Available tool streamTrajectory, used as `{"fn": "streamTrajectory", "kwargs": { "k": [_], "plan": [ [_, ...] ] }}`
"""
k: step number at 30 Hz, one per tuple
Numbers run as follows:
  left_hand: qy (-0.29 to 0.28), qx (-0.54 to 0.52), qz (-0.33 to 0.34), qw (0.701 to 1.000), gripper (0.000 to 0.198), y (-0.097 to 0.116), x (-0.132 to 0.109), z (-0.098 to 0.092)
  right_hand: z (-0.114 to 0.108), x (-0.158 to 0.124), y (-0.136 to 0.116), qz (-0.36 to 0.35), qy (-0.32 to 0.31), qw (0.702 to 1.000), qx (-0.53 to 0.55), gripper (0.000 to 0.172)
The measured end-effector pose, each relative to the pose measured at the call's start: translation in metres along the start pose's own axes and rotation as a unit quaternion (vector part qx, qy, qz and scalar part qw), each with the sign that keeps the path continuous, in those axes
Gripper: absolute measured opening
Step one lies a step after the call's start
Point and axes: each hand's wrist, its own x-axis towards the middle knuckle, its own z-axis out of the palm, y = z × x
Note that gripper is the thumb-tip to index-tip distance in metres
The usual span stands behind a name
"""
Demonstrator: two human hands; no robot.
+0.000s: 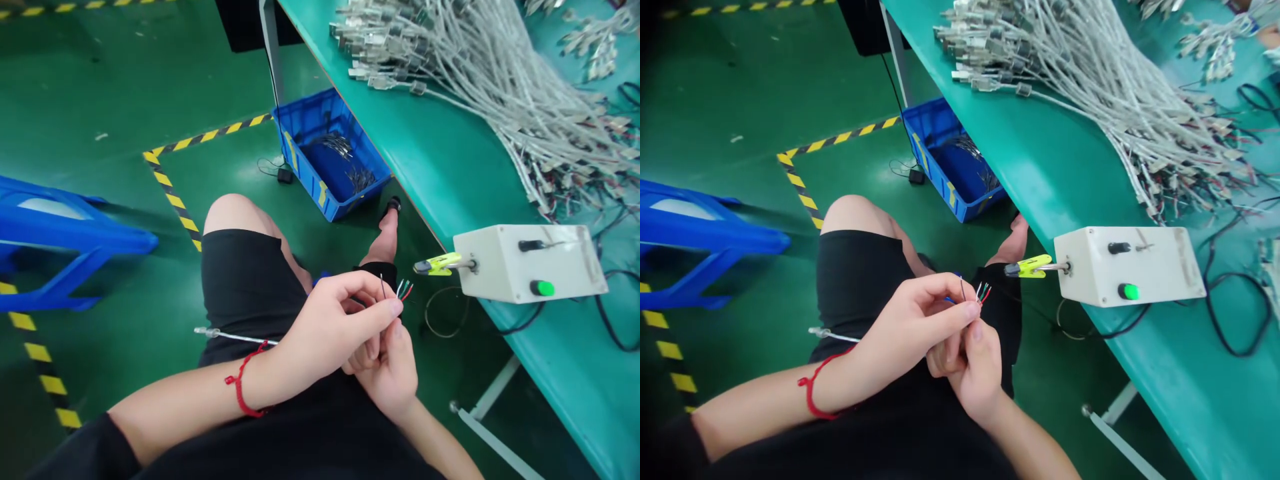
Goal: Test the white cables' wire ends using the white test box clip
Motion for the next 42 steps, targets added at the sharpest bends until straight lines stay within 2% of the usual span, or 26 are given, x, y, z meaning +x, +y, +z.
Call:
{"fn": "streamTrajectory", "kwargs": {
  "k": [7, 13, 20, 32, 42],
  "plan": [
    [-0.005, -0.006, -0.017, 1.000, 0.022, 0.0024, 0.0002, 0.0046, -0.0013, -0.0046, 0.0016, -0.011, 0.027, 0.999, -0.033, 0.054],
    [-0.010, -0.014, -0.021, 1.000, 0.022, 0.0012, -0.0016, 0.0056, -0.0053, -0.0081, 0.0046, -0.020, 0.018, 0.999, -0.033, 0.051],
    [0.010, -0.019, -0.014, 1.000, 0.023, 0.0010, -0.0041, 0.0049, -0.0019, -0.0036, 0.0027, 0.005, 0.027, 0.998, -0.065, 0.055],
    [0.024, 0.024, 0.022, 0.999, 0.017, -0.0024, -0.0047, 0.0080, -0.0009, -0.0042, 0.0020, -0.011, 0.025, 0.999, -0.035, 0.053],
    [0.047, 0.025, 0.041, 0.998, 0.023, -0.0047, -0.0048, 0.0062, -0.0030, -0.0030, 0.0033, -0.008, 0.039, 0.997, -0.067, 0.058]
  ]
}}
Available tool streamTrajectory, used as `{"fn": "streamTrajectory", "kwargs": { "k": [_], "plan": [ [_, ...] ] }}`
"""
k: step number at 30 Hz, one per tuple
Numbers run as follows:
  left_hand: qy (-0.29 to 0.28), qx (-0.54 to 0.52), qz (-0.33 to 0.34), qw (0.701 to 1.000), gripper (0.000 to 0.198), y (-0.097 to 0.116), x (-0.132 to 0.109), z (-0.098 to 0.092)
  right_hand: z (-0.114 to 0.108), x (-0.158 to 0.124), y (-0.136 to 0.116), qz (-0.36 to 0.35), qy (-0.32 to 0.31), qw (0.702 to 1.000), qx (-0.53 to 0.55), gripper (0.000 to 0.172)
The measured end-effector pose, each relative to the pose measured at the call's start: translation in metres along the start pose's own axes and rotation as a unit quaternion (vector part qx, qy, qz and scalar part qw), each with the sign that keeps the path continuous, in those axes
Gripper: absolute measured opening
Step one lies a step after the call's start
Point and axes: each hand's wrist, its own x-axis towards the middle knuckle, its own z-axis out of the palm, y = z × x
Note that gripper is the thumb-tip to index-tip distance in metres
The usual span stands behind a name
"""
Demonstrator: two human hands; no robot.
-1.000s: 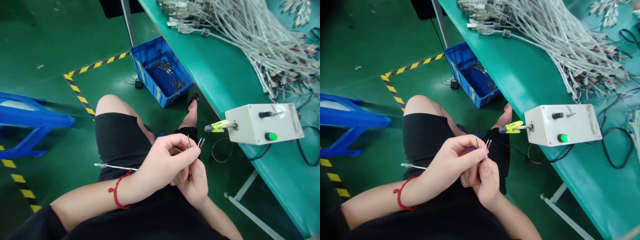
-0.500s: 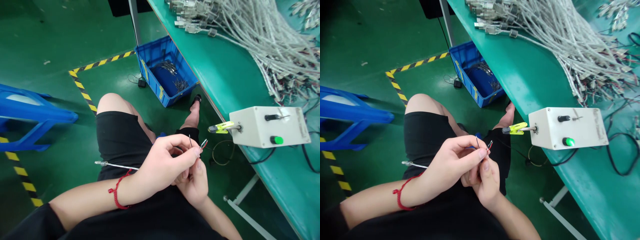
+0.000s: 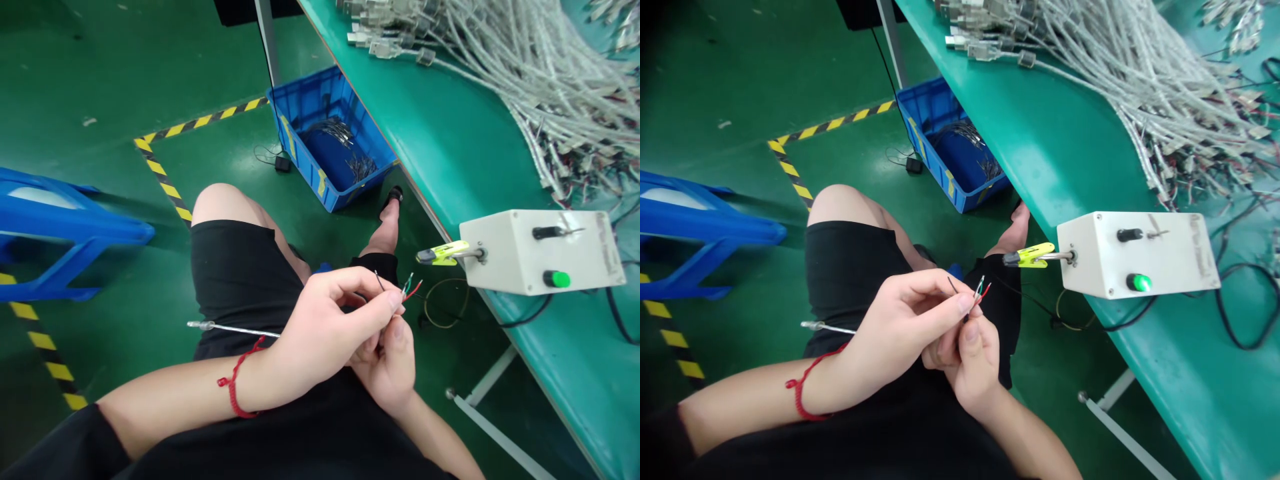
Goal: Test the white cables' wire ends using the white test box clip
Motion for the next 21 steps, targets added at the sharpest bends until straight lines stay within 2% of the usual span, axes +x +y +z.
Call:
{"fn": "streamTrajectory", "kwargs": {
  "k": [11, 16, 21],
  "plan": [
    [0.024, -0.018, 0.026, 0.999, 0.014, -0.0038, -0.0004, -0.0002, -0.0009, 0.0001, 0.0015, -0.016, 0.010, 1.000, -0.009, 0.051],
    [0.019, -0.012, 0.032, 0.999, 0.014, -0.0038, -0.0005, 0.0000, 0.0005, 0.0003, 0.0009, -0.030, -0.012, 0.999, 0.020, 0.046],
    [0.022, -0.013, 0.033, 0.999, 0.013, -0.0032, -0.0007, 0.0005, 0.0034, 0.0014, -0.0021, -0.030, -0.023, 0.999, 0.021, 0.050]
  ]
}}
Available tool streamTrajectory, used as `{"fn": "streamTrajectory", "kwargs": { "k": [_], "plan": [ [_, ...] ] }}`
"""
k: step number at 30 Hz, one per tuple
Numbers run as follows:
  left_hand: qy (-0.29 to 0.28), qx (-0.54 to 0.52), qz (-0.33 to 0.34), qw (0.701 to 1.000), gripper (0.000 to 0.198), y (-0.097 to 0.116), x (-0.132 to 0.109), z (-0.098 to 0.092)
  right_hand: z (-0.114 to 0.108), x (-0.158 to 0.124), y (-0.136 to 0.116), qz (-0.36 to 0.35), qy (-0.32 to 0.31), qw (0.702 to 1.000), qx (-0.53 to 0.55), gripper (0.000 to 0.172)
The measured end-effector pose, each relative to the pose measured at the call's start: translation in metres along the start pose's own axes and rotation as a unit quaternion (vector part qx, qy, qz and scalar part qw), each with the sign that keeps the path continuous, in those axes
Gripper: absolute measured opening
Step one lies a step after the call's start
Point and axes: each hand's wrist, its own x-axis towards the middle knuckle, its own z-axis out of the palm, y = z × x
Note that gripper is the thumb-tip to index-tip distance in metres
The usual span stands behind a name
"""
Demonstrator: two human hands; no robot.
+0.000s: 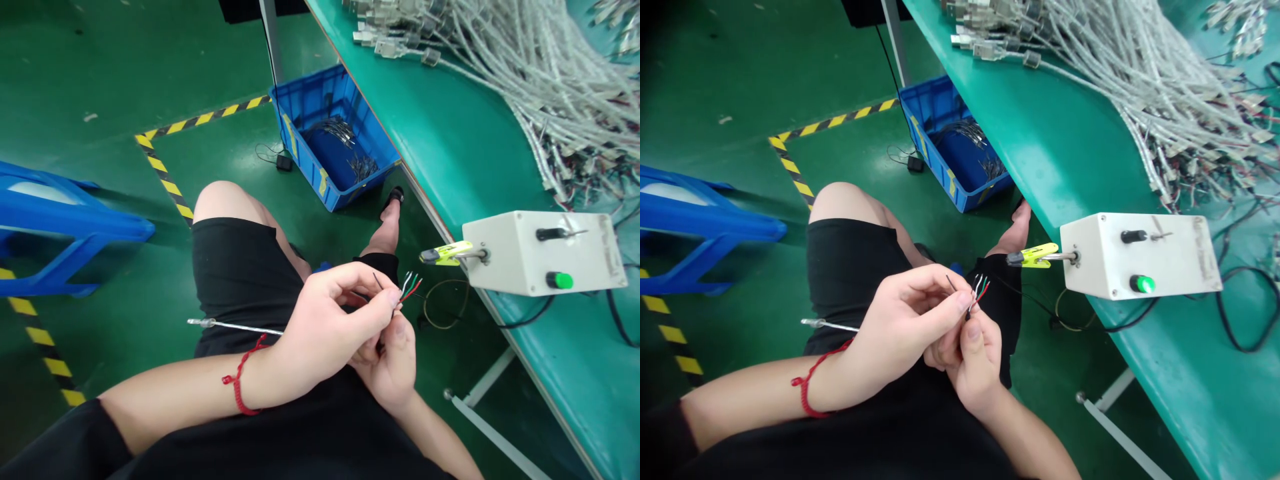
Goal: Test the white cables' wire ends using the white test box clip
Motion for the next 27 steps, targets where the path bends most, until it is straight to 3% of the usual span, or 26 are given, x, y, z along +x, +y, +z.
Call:
{"fn": "streamTrajectory", "kwargs": {
  "k": [14, 27],
  "plan": [
    [-0.026, -0.016, -0.010, 0.999, 0.012, -0.0047, 0.0030, 0.0008, -0.0027, 0.0026, 0.0016, -0.011, -0.043, 0.999, -0.007, 0.054],
    [-0.042, -0.034, -0.012, 0.998, 0.012, -0.0071, 0.0051, -0.0011, 0.0015, 0.0075, 0.0000, -0.027, -0.039, 0.998, -0.027, 0.052]
  ]
}}
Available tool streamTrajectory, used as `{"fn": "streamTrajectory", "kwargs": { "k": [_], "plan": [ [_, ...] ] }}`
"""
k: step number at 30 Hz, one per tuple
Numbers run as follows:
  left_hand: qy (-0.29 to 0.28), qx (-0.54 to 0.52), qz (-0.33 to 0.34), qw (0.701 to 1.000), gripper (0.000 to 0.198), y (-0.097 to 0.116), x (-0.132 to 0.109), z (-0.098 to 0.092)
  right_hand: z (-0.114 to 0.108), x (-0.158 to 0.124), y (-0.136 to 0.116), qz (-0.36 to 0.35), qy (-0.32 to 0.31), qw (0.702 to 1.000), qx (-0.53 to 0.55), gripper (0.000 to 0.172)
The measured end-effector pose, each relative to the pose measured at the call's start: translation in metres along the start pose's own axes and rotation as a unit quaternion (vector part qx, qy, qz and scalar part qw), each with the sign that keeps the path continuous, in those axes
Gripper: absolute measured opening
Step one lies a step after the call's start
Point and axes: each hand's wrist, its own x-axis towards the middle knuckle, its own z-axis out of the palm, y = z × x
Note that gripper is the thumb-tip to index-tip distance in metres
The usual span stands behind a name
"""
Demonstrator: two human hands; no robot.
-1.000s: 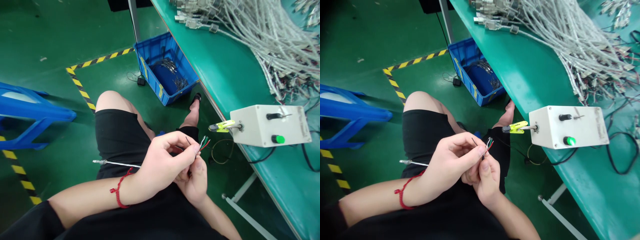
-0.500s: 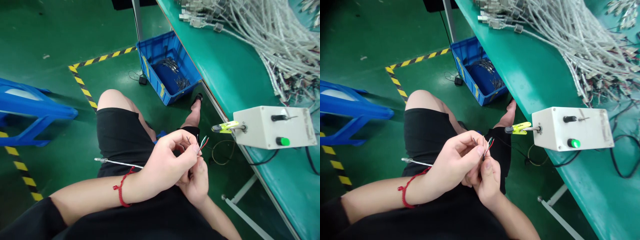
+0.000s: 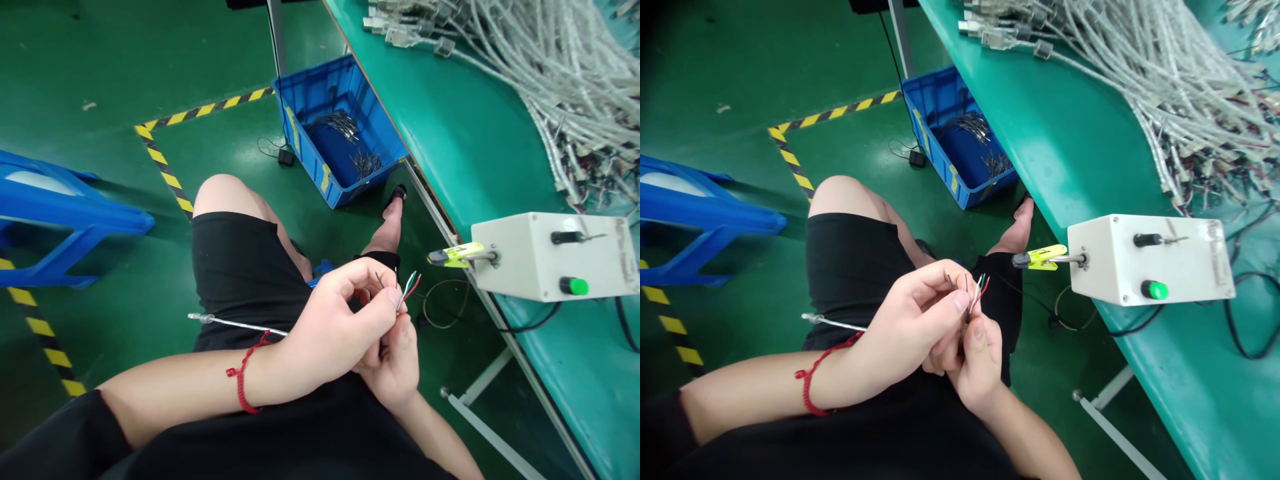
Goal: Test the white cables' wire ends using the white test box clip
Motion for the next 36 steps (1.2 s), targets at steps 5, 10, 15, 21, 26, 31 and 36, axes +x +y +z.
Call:
{"fn": "streamTrajectory", "kwargs": {
  "k": [5, 10, 15, 21, 26, 31, 36],
  "plan": [
    [0.000, -0.004, -0.005, 1.000, 0.013, 0.0003, 0.0006, -0.0014, 0.0009, 0.0014, -0.0003, 0.018, 0.010, 1.000, -0.016, 0.053],
    [0.000, -0.010, -0.016, 1.000, 0.013, 0.0019, 0.0013, -0.0010, -0.0030, -0.0007, 0.0028, 0.018, -0.002, 1.000, -0.003, 0.052],
    [-0.018, -0.029, -0.038, 0.999, 0.011, 0.0023, 0.0007, -0.0039, -0.0043, 0.0002, 0.0041, 0.015, -0.011, 1.000, -0.007, 0.055],
    [-0.014, -0.025, -0.035, 0.999, 0.016, 0.0033, 0.0005, -0.0063, 0.0010, 0.0029, -0.0001, 0.037, 0.016, 0.999, -0.025, 0.050],
    [-0.012, -0.047, -0.041, 0.998, 0.024, 0.0037, 0.0007, -0.0076, -0.0016, -0.0002, 0.0040, 0.020, -0.001, 1.000, -0.018, 0.052],
    [-0.009, -0.079, -0.065, 0.995, 0.028, 0.0054, 0.0007, -0.0083, -0.0036, -0.0037, 0.0063, 0.032, -0.003, 0.999, -0.010, 0.049],
    [-0.011, -0.097, -0.076, 0.992, 0.028, 0.0063, 0.0007, -0.0078, -0.0030, -0.0037, 0.0048, 0.045, 0.010, 0.999, -0.026, 0.048]
  ]
}}
